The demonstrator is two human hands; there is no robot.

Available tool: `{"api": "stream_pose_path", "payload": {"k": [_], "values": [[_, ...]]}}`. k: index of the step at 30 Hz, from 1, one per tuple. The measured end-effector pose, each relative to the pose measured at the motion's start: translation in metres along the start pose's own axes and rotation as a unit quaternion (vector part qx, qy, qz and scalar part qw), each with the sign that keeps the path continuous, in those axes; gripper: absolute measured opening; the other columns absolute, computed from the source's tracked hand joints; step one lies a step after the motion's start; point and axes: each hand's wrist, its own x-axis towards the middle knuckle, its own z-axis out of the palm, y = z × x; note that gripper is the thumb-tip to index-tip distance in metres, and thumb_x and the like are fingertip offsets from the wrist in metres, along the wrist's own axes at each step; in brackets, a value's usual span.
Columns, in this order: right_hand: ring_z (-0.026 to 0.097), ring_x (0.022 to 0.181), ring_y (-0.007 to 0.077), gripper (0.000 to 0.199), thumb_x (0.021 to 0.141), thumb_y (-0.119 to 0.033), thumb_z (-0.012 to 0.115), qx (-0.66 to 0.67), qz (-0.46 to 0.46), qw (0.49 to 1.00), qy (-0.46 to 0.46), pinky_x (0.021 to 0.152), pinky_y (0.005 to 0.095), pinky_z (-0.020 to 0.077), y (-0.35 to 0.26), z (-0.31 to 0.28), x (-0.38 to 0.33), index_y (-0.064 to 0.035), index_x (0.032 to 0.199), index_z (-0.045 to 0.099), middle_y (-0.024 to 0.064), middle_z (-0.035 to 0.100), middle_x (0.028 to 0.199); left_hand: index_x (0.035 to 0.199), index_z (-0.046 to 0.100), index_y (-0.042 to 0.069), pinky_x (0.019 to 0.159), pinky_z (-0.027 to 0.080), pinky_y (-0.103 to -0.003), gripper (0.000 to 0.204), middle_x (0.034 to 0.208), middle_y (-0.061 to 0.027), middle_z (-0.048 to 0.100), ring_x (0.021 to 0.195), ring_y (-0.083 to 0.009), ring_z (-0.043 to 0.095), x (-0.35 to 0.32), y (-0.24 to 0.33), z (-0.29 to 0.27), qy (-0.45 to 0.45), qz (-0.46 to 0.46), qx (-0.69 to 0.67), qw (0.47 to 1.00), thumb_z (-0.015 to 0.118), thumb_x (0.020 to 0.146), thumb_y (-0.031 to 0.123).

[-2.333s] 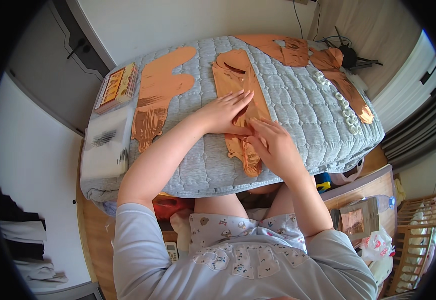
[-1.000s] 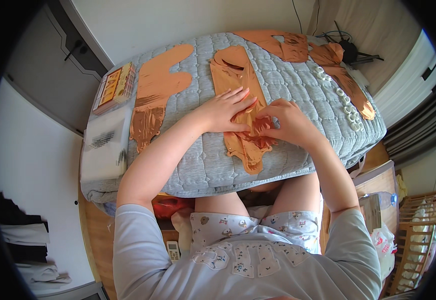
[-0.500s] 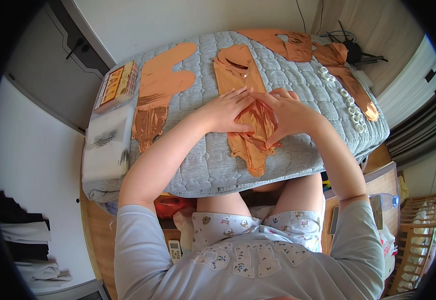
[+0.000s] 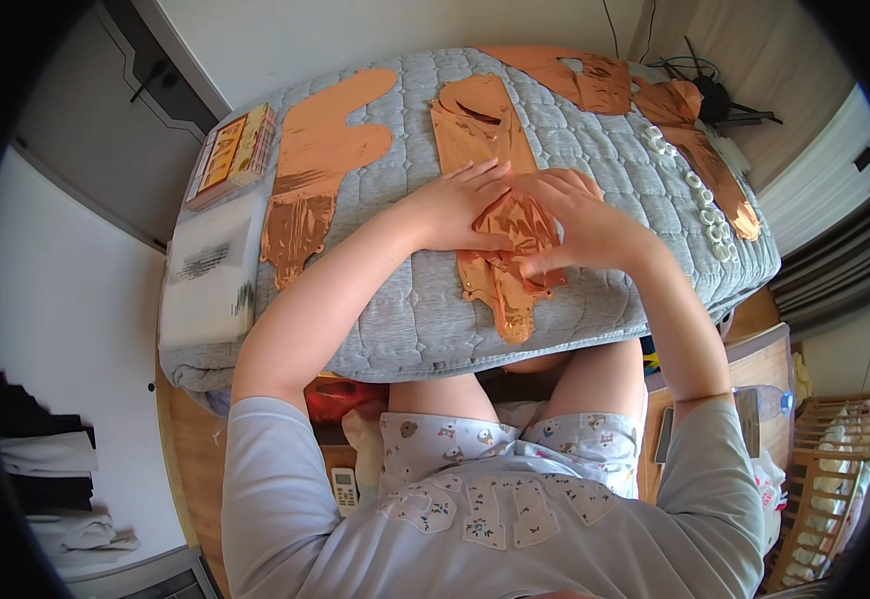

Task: Folding rose gold foil letter balloons and inserting them into plastic packaging with cardboard backing.

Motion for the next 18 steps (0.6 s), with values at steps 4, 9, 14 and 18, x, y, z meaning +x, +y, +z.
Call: {"api": "stream_pose_path", "payload": {"k": [4,9,14,18], "values": [[0.065,0.103,0.0324,0.021,0.088,-0.017,0.076,0.176,-0.018,0.984,-0.013,0.092,0.0430,0.0504,-0.027,0.004,0.002,-0.0045,0.105,0.075,0.0130,0.070,0.104,0.158,0.032,0.001,0.128,0.023,-0.045,0.101,0.166,-0.0221,0.030,0.155,-0.0370,0.026,-0.002,0.000,0.003,0.030,0.009,-0.009,0.999,0.064,0.089,0.067],[0.066,0.090,0.0315,0.011,0.084,-0.010,0.075,0.131,-0.064,0.989,0.035,0.080,0.0400,0.0540,-0.029,0.033,0.000,-0.0024,0.093,0.076,0.0117,0.068,0.090,0.160,0.030,0.003,0.128,0.024,-0.043,0.098,0.167,-0.0154,0.031,0.156,-0.0317,0.025,-0.001,-0.004,0.008,0.030,0.006,0.019,0.999,0.070,0.088,0.056],[0.066,0.091,0.0313,0.014,0.083,-0.011,0.077,0.131,-0.059,0.989,0.018,0.082,0.0402,0.0542,-0.027,0.036,-0.003,-0.0026,0.094,0.077,0.0119,0.068,0.092,0.160,0.031,0.003,0.127,0.024,-0.045,0.102,0.167,-0.0201,0.030,0.155,-0.0366,0.027,0.001,-0.008,0.012,0.037,0.030,0.036,0.998,0.065,0.088,0.067],[0.066,0.092,0.0309,0.017,0.083,-0.013,0.078,0.113,-0.063,0.992,-0.001,0.082,0.0398,0.0541,-0.036,0.028,-0.005,-0.0025,0.096,0.077,0.0122,0.068,0.095,0.160,0.031,0.003,0.127,0.024,-0.044,0.102,0.167,-0.0195,0.029,0.155,-0.0368,0.027,0.000,-0.009,0.013,0.033,0.023,0.039,0.998,0.065,0.088,0.067]]}}
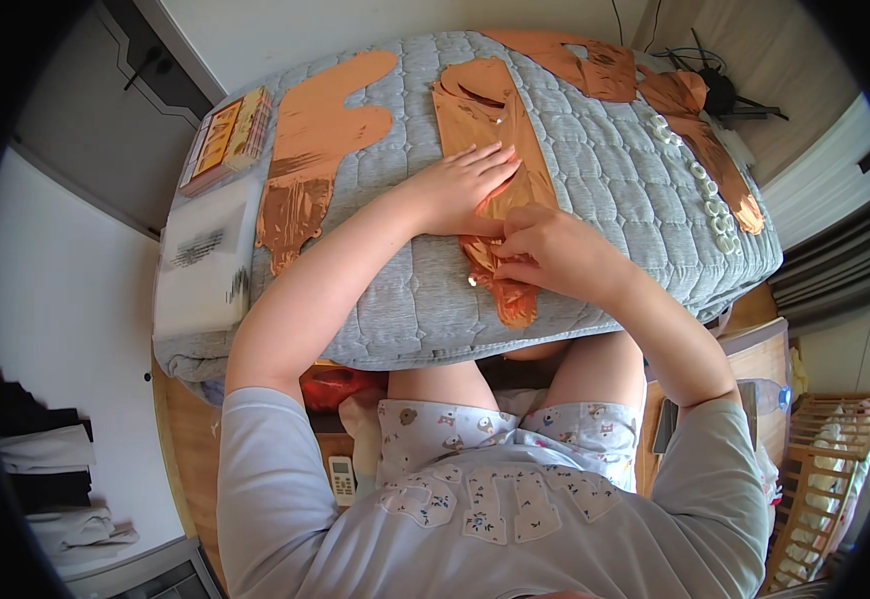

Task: Folding rose gold foil letter balloons and inserting them into plastic packaging with cardboard backing.

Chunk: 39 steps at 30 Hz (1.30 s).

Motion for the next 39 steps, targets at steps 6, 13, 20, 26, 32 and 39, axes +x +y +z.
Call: {"api": "stream_pose_path", "payload": {"k": [6,13,20,26,32,39], "values": [[0.065,0.095,0.0302,0.024,0.080,-0.020,0.082,-0.024,0.015,0.999,-0.027,0.084,0.0402,0.0533,-0.002,-0.003,-0.002,-0.0029,0.096,0.077,0.0110,0.066,0.097,0.160,0.030,0.003,0.127,0.025,-0.044,0.102,0.168,-0.0176,0.029,0.155,-0.0367,0.026,0.001,0.000,0.001,0.011,0.004,-0.007,1.000,0.063,0.089,0.069],[0.063,0.095,0.0289,0.032,0.073,-0.027,0.085,-0.034,0.016,0.999,-0.020,0.084,0.0407,0.0524,-0.005,-0.001,-0.004,-0.0040,0.093,0.077,0.0091,0.065,0.096,0.160,0.030,0.003,0.127,0.025,-0.044,0.102,0.168,-0.0171,0.028,0.155,-0.0363,0.026,0.000,0.001,0.002,0.006,-0.002,-0.002,1.000,0.062,0.090,0.070],[0.062,0.098,0.0274,0.043,0.066,-0.035,0.087,-0.093,0.002,0.996,0.003,0.086,0.0396,0.0504,-0.011,0.000,-0.008,-0.0078,0.098,0.077,0.0064,0.065,0.098,0.160,0.030,0.003,0.127,0.024,-0.045,0.104,0.168,-0.0171,0.028,0.155,-0.0366,0.026,0.001,0.001,-0.001,0.007,0.001,-0.004,1.000,0.061,0.089,0.072],[0.062,0.102,0.0276,0.055,0.064,-0.037,0.088,-0.172,-0.030,0.984,0.046,0.092,0.0403,0.0501,-0.020,0.005,-0.016,-0.0099,0.111,0.075,0.0061,0.066,0.107,0.161,0.030,0.003,0.127,0.023,-0.045,0.105,0.168,-0.0171,0.027,0.156,-0.0365,0.025,0.001,0.004,-0.003,-0.009,-0.018,-0.015,1.000,0.057,0.089,0.076],[0.065,0.107,0.0300,0.053,0.075,-0.035,0.086,-0.098,-0.017,0.990,0.101,0.093,0.0415,0.0512,-0.021,-0.001,-0.031,-0.0067,0.118,0.073,0.0084,0.067,0.115,0.161,0.029,0.003,0.128,0.022,-0.045,0.108,0.168,-0.0182,0.027,0.156,-0.0364,0.023,-0.001,0.004,-0.003,-0.003,-0.013,-0.012,1.000,0.055,0.088,0.078],[0.066,0.106,0.0362,0.033,0.091,0.003,0.059,-0.035,0.042,0.986,0.160,0.093,0.0406,0.0534,0.034,-0.023,-0.037,-0.0020,0.123,0.068,0.0167,0.067,0.114,0.162,0.027,0.003,0.128,0.021,-0.044,0.107,0.169,-0.0197,0.024,0.157,-0.0365,0.022,0.001,0.011,-0.012,-0.028,-0.030,-0.022,0.999,0.059,0.089,0.074]]}}
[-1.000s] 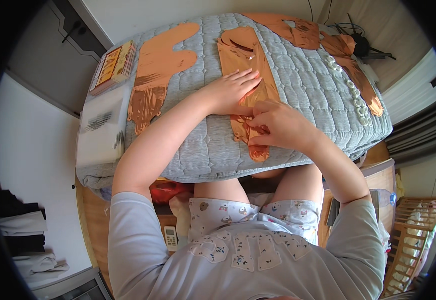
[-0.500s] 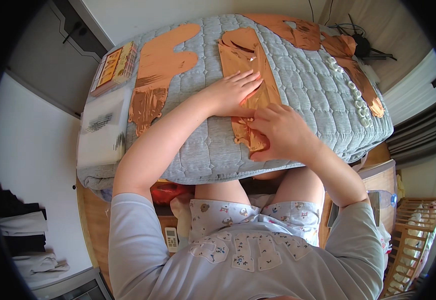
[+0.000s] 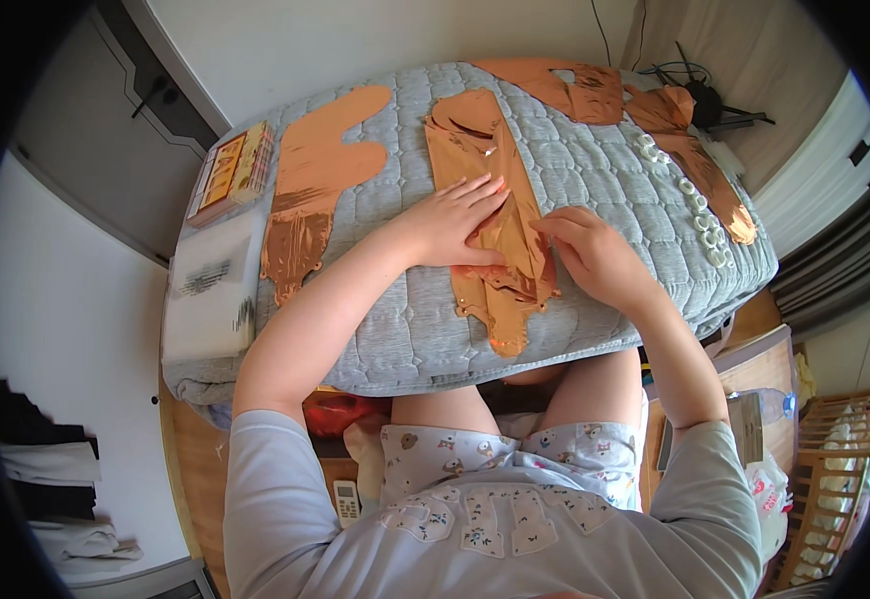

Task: Folding rose gold foil letter balloons and inserting them into plastic packaging with cardboard backing.

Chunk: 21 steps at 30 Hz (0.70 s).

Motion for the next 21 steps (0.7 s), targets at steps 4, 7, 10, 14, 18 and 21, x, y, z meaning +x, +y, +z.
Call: {"api": "stream_pose_path", "payload": {"k": [4,7,10,14,18,21], "values": [[0.064,0.111,0.0357,0.036,0.090,0.002,0.059,-0.011,-0.017,0.999,-0.049,0.096,0.0409,0.0525,0.006,0.005,-0.003,-0.0017,0.125,0.067,0.0165,0.067,0.118,0.162,0.025,0.003,0.128,0.021,-0.044,0.106,0.169,-0.0207,0.023,0.157,-0.0368,0.021,-0.004,-0.004,0.000,-0.001,0.010,-0.012,1.000,0.059,0.089,0.072],[0.063,0.115,0.0361,0.039,0.088,0.000,0.061,-0.010,-0.048,0.997,-0.066,0.100,0.0419,0.0508,0.003,0.006,-0.012,-0.0024,0.127,0.065,0.0168,0.065,0.123,0.162,0.024,0.003,0.128,0.021,-0.045,0.107,0.169,-0.0212,0.021,0.157,-0.0366,0.020,-0.012,0.001,-0.002,-0.015,0.019,-0.019,1.000,0.058,0.090,0.073],[0.062,0.118,0.0362,0.046,0.085,-0.005,0.068,0.013,-0.079,0.992,-0.096,0.103,0.0437,0.0492,-0.009,-0.001,-0.027,-0.0046,0.131,0.063,0.0162,0.063,0.128,0.162,0.023,0.002,0.128,0.020,-0.045,0.108,0.170,-0.0211,0.020,0.157,-0.0361,0.019,-0.026,0.017,-0.006,-0.032,0.036,-0.019,0.999,0.056,0.090,0.075],[0.063,0.115,0.0332,0.062,0.076,-0.014,0.078,0.044,-0.162,0.979,-0.114,0.101,0.0454,0.0494,-0.019,-0.004,-0.044,-0.0096,0.136,0.060,0.0123,0.061,0.132,0.162,0.021,0.000,0.129,0.018,-0.046,0.110,0.170,-0.0204,0.021,0.158,-0.0352,0.017,-0.047,0.046,-0.014,-0.049,0.057,-0.018,0.997,0.054,0.090,0.077],[0.065,0.110,0.0290,0.058,0.075,-0.015,0.079,-0.028,-0.191,0.978,-0.080,0.096,0.0432,0.0514,-0.016,0.010,-0.053,-0.0108,0.131,0.064,0.0086,0.064,0.131,0.162,0.021,0.000,0.129,0.018,-0.046,0.111,0.169,-0.0204,0.021,0.158,-0.0350,0.017,-0.055,0.065,-0.012,-0.043,0.058,-0.012,0.997,0.056,0.090,0.076],[0.067,0.104,0.0256,0.048,0.074,-0.016,0.080,-0.085,-0.240,0.967,-0.029,0.090,0.0405,0.0529,-0.011,0.022,-0.053,-0.0113,0.121,0.070,0.0049,0.067,0.128,0.163,0.020,0.001,0.128,0.019,-0.046,0.110,0.169,-0.0215,0.022,0.158,-0.0349,0.018,-0.057,0.070,-0.008,-0.046,0.051,0.012,0.998,0.056,0.090,0.075]]}}
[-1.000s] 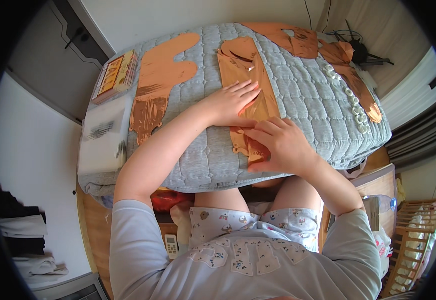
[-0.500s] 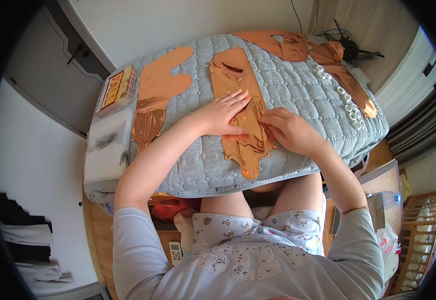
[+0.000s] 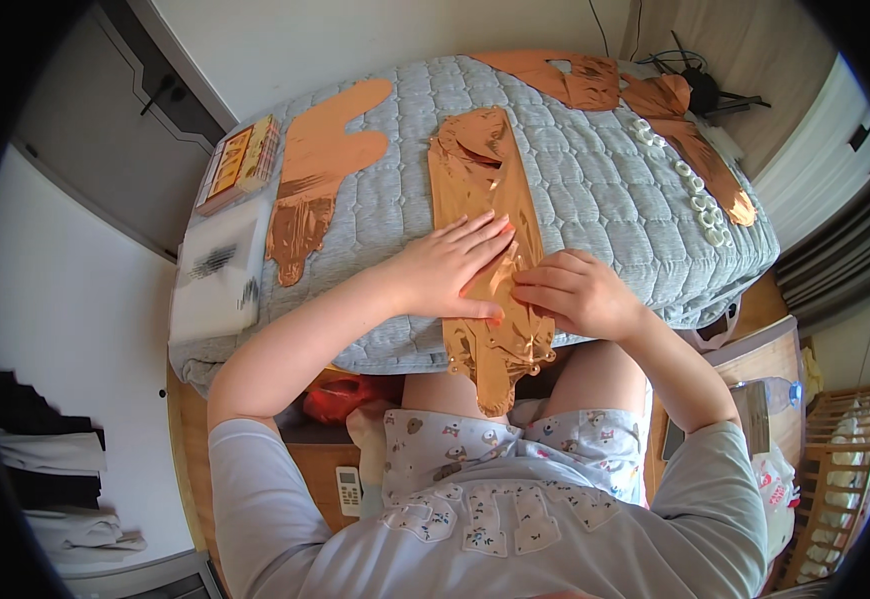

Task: Folding rose gold foil letter balloons and inserting them into plastic packaging with cardboard backing.

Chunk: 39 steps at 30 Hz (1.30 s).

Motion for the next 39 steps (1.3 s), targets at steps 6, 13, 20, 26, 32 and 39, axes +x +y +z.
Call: {"api": "stream_pose_path", "payload": {"k": [6,13,20,26,32,39], "values": [[0.067,0.100,0.0245,0.037,0.076,-0.016,0.078,0.004,-0.007,1.000,0.027,0.088,0.0389,0.0537,0.000,0.005,0.001,-0.0126,0.113,0.076,0.0030,0.073,0.120,0.165,0.014,0.003,0.128,0.020,-0.042,0.097,0.170,-0.0207,0.020,0.159,-0.0284,0.017,0.002,-0.008,0.002,0.091,-0.033,-0.354,0.930,0.054,0.100,0.063],[0.066,0.098,0.0249,0.036,0.076,-0.016,0.078,0.018,0.002,0.999,0.033,0.087,0.0387,0.0533,-0.001,0.001,-0.001,-0.0130,0.112,0.077,0.0020,0.074,0.120,0.165,0.019,0.006,0.129,0.018,-0.046,0.107,0.172,-0.0140,0.017,0.160,-0.0287,0.012,-0.033,-0.007,-0.034,0.047,0.094,-0.178,0.978,0.069,0.089,0.063],[0.066,0.097,0.0245,0.037,0.075,-0.016,0.080,0.026,0.003,0.999,0.035,0.087,0.0382,0.0519,-0.005,0.000,0.000,-0.0131,0.112,0.077,0.0022,0.073,0.118,0.163,0.029,0.010,0.128,0.025,-0.048,0.098,0.169,-0.0124,0.027,0.157,-0.0275,0.024,-0.040,0.023,-0.015,-0.028,0.032,-0.014,0.999,0.080,0.081,0.028],[0.065,0.101,0.0264,0.052,0.071,-0.010,0.081,0.047,0.055,0.996,0.058,0.089,0.0394,0.0506,-0.009,0.004,-0.003,-0.0120,0.122,0.071,0.0049,0.069,0.118,0.157,0.039,0.007,0.126,0.030,-0.046,0.079,0.165,-0.0132,0.036,0.154,-0.0271,0.032,-0.037,0.021,0.000,0.011,0.053,-0.024,0.998,0.068,0.083,0.007],[0.064,0.112,0.0288,0.061,0.067,-0.009,0.082,0.017,0.120,0.992,0.040,0.096,0.0403,0.0483,-0.012,0.000,-0.006,-0.0101,0.127,0.067,0.0070,0.069,0.118,0.157,0.041,0.010,0.125,0.031,-0.047,0.076,0.166,-0.0125,0.034,0.154,-0.0280,0.031,-0.034,0.023,-0.006,0.005,0.057,-0.016,0.998,0.068,0.086,0.009],[0.064,0.114,0.0297,0.062,0.068,-0.010,0.082,0.018,0.113,0.993,0.030,0.098,0.0413,0.0484,-0.014,-0.005,-0.001,-0.0100,0.128,0.066,0.0083,0.068,0.118,0.155,0.043,0.005,0.126,0.031,-0.045,0.083,0.165,-0.0130,0.037,0.154,-0.0266,0.033,-0.036,0.022,-0.001,0.022,0.065,-0.011,0.998,0.064,0.075,0.001]]}}
